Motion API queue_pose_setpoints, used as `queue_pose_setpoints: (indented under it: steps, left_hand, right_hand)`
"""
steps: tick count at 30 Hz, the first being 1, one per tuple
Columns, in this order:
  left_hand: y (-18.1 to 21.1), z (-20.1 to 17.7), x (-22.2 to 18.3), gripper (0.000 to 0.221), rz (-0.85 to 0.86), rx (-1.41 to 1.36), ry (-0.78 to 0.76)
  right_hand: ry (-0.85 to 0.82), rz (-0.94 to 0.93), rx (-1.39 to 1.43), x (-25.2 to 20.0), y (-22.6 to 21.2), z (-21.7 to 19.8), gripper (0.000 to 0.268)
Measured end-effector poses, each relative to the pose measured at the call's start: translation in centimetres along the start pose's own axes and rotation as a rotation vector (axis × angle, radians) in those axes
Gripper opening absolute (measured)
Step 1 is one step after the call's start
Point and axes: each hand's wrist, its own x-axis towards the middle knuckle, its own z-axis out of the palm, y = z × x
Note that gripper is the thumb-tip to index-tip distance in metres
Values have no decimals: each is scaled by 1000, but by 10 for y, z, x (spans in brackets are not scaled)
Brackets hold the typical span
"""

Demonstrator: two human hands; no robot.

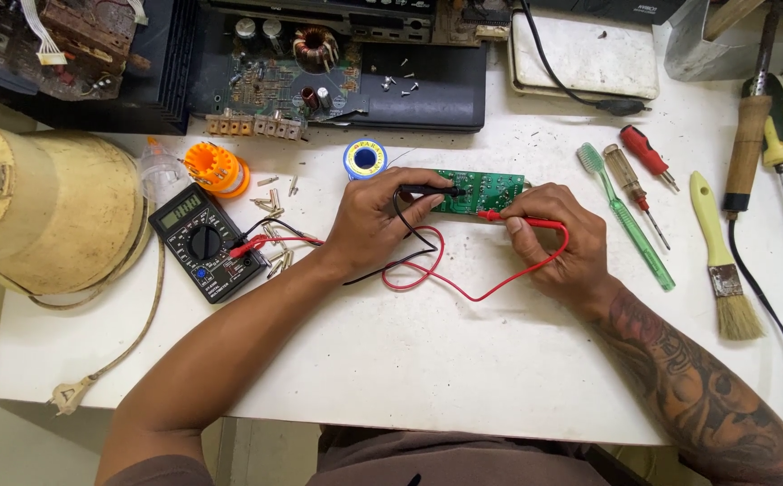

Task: Soldering a component onto a small circuit board and then using a digital multimeter to test the circuitry.

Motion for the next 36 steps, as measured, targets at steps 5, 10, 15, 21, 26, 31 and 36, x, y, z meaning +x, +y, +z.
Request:
queue_pose_setpoints:
  steps: [5,10,15,21,26,31,36]
  left_hand:
    - [1,0,0,15,18,9,10]
    - [-1,0,1,15,26,8,9]
    - [1,1,0,16,68,-8,29]
    - [1,4,-1,16,161,-11,125]
    - [2,2,-3,13,225,-25,178]
    - [1,2,-5,11,266,-78,221]
    - [11,-1,-4,10,326,47,251]
  right_hand:
    - [-1,-23,-12,2,-2,2,9]
    - [-2,-40,-10,3,-4,1,9]
    - [41,-101,11,5,-8,1,13]
    - [129,-203,-56,7,-12,1,14]
    - [151,-222,-123,9,-13,-4,17]
    - [158,-191,-182,11,-15,-8,21]
    - [159,-177,-247,13,-17,-9,30]
